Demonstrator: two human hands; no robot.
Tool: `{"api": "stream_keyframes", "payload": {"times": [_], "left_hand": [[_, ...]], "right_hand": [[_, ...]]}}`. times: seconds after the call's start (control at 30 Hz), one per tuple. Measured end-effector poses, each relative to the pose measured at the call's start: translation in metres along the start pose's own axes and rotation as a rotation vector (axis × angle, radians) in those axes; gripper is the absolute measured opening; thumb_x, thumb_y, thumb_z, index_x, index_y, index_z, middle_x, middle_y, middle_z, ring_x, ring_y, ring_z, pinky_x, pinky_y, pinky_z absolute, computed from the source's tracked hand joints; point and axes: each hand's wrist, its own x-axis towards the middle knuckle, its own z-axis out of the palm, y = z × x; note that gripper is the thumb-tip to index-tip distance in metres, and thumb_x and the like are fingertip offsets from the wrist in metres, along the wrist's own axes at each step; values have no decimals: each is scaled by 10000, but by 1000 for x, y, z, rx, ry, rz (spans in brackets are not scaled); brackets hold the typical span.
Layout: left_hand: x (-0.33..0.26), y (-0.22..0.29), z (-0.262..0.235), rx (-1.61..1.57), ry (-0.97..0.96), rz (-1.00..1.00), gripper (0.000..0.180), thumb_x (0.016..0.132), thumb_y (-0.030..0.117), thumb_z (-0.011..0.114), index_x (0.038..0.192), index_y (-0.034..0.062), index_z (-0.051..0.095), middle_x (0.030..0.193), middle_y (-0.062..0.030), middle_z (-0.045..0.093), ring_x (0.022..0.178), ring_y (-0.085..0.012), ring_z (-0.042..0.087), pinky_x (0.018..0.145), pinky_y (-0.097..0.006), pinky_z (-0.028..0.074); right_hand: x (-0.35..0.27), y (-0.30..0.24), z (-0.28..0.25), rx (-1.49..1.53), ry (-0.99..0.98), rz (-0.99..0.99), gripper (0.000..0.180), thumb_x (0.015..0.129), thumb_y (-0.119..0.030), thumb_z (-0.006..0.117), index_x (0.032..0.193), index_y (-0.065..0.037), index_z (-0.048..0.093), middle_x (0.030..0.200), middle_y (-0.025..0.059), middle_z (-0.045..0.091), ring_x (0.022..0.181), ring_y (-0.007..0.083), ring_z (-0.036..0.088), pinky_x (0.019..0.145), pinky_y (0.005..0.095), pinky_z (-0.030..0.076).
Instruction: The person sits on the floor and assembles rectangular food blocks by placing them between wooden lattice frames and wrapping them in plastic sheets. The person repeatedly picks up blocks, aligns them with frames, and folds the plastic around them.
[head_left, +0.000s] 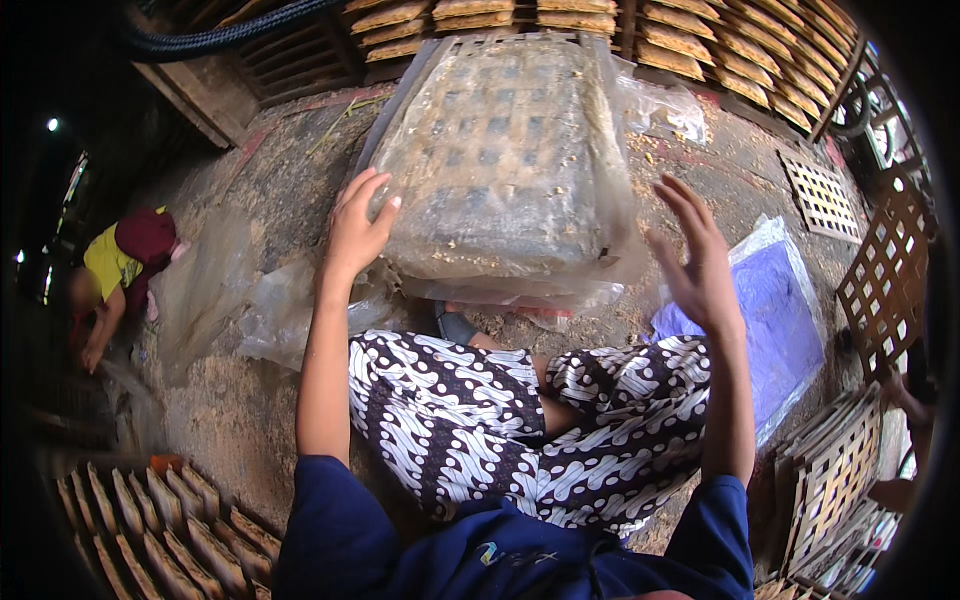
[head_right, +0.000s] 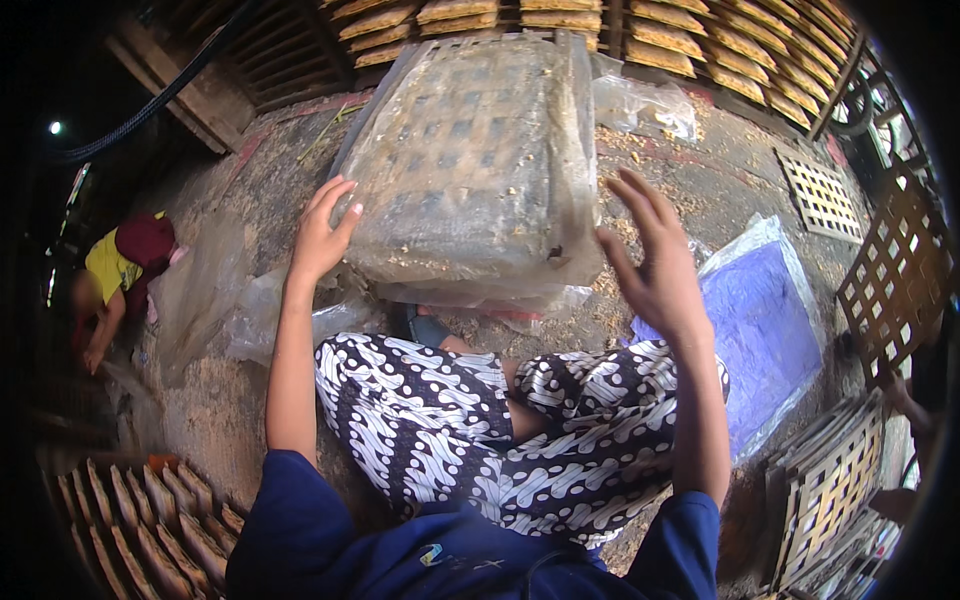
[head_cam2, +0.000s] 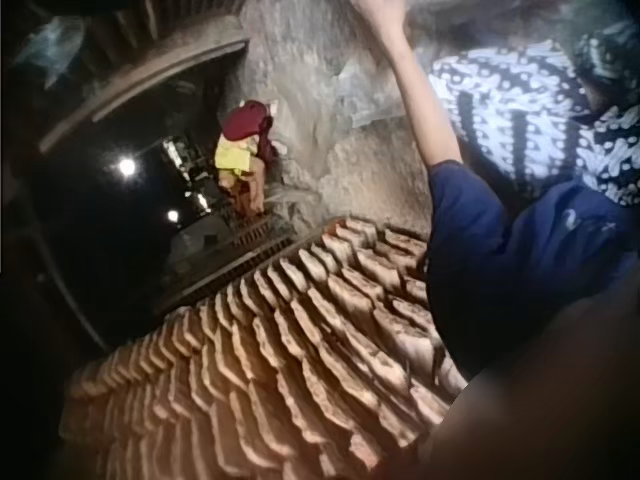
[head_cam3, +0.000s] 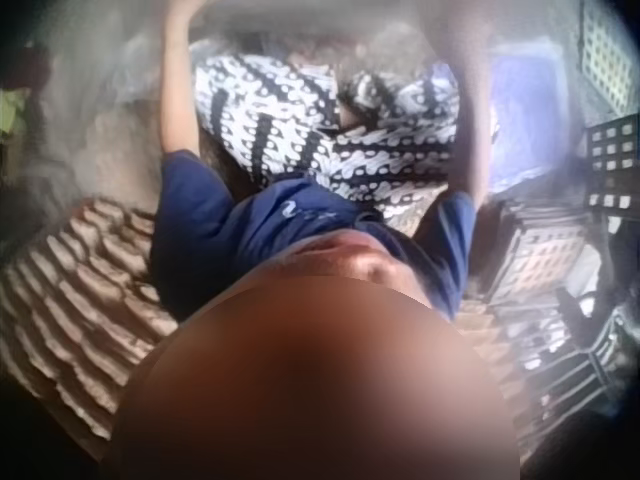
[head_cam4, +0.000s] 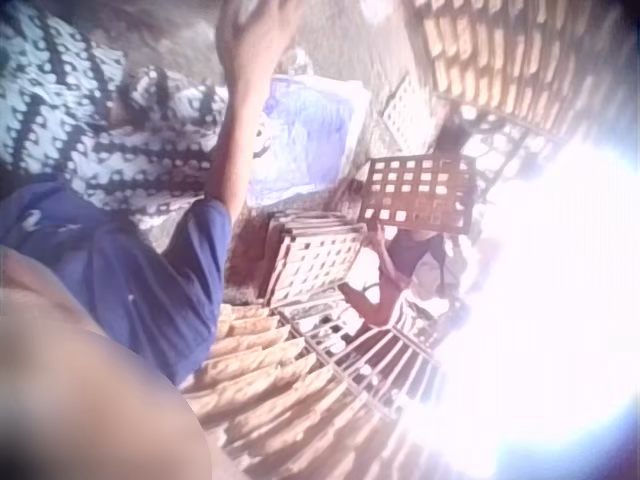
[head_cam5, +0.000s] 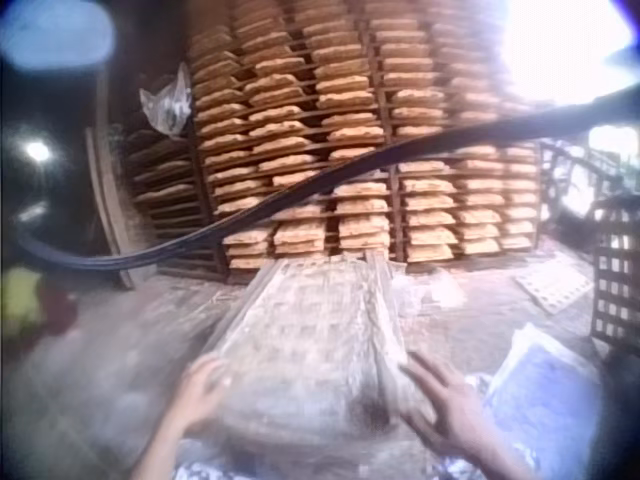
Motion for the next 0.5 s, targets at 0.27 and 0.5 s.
{"api": "stream_keyframes", "payload": {"times": [0.27,0.5], "left_hand": [[-7,-3,7,31,68,42,331,879,206,644,1177,63,633,1346,-170,533,1252,-359,466,1059,-430,367],[-6,4,16,10,112,46,316,879,204,645,1163,67,639,1339,-155,539,1253,-346,466,1050,-422,374]], "right_hand": [[89,-12,58,-176,-578,-229,590,944,-508,498,1413,-152,479,1457,175,444,1382,304,376,1137,512,285],[132,73,11,-477,107,80,602,970,-498,486,1377,-54,485,1452,225,427,1367,371,387,1124,455,334]]}}
